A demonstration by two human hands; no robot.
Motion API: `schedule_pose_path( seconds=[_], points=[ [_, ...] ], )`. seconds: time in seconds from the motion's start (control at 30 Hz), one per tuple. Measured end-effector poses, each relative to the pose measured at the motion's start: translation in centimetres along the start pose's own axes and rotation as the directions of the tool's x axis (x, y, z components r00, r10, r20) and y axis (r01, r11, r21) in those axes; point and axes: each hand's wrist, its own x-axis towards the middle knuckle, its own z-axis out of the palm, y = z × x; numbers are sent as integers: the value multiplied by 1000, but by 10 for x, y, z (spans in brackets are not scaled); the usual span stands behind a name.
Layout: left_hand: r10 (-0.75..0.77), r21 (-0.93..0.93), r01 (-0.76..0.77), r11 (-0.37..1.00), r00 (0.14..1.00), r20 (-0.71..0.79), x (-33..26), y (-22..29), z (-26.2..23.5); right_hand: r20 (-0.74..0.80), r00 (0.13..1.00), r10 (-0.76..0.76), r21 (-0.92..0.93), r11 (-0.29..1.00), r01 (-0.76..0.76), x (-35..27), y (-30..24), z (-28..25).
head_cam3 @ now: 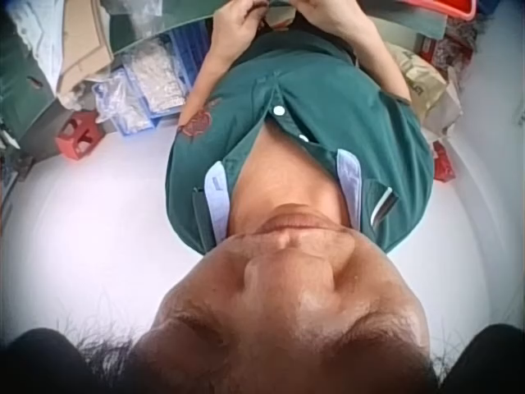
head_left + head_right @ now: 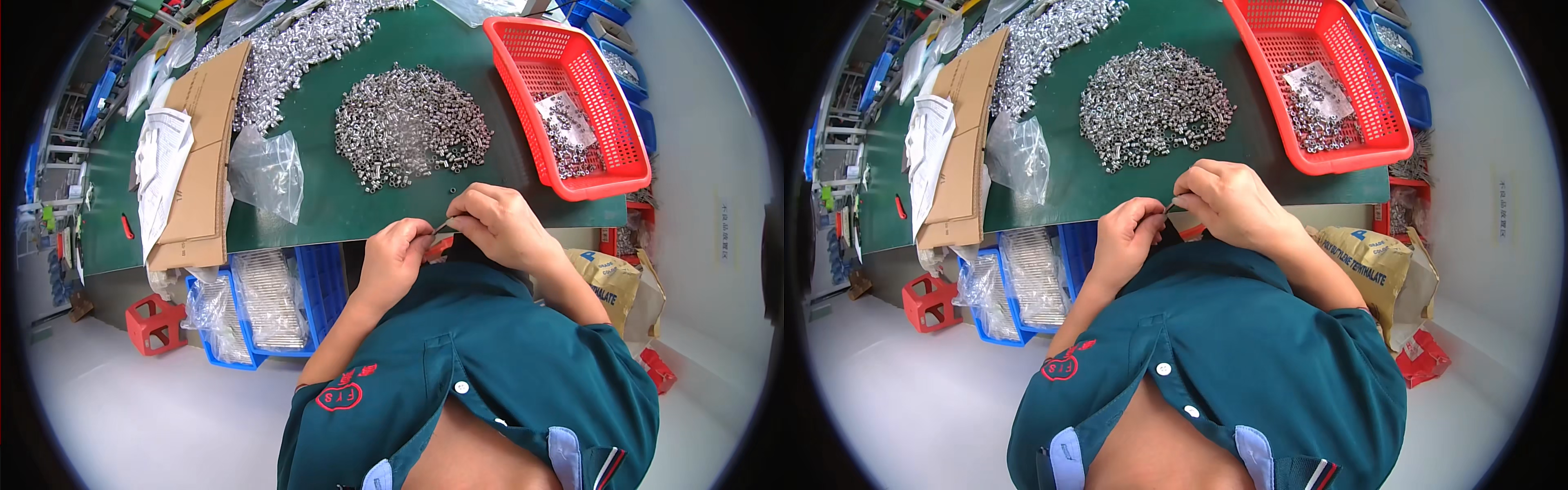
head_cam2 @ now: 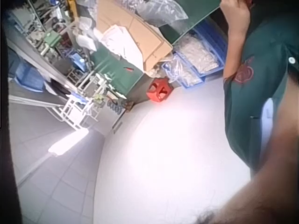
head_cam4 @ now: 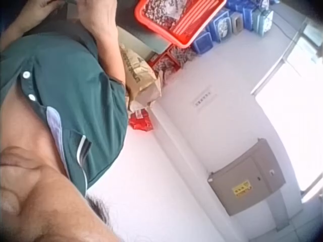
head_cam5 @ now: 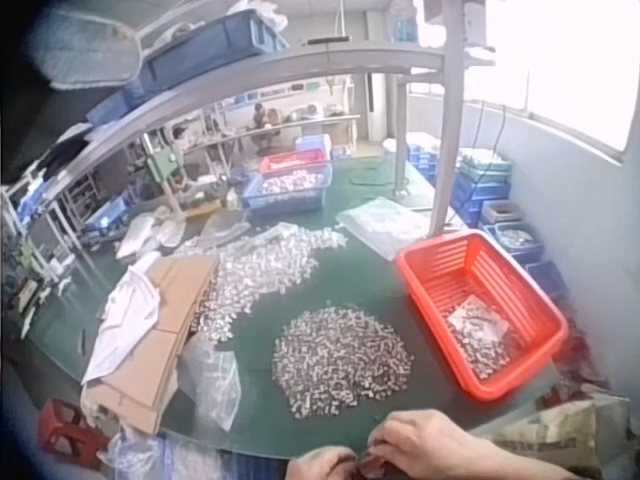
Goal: Assembling tiny metal pins and components at a manufacturing workbench.
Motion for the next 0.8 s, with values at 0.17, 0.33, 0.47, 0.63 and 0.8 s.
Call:
schedule_pose_path(
  seconds=[0.17,0.33,0.47,0.63,0.8],
  points=[
    [-20,-17,20,1000,1000,6,0,4,-1,-41,998,43,20,999,-42,0,-1,3],
    [-241,-225,290,930,945,221,6,7,-12,74,994,-80,121,990,71,3,2,-5],
    [-272,-364,410,836,887,372,4,-3,-12,117,990,-85,195,979,61,5,6,-9],
    [-307,-454,467,759,871,382,4,1,-10,98,988,122,276,950,-144,6,3,-6],
    [-266,-458,391,799,911,314,3,2,-11,41,985,169,260,950,-174,3,-2,-3]
  ],
)
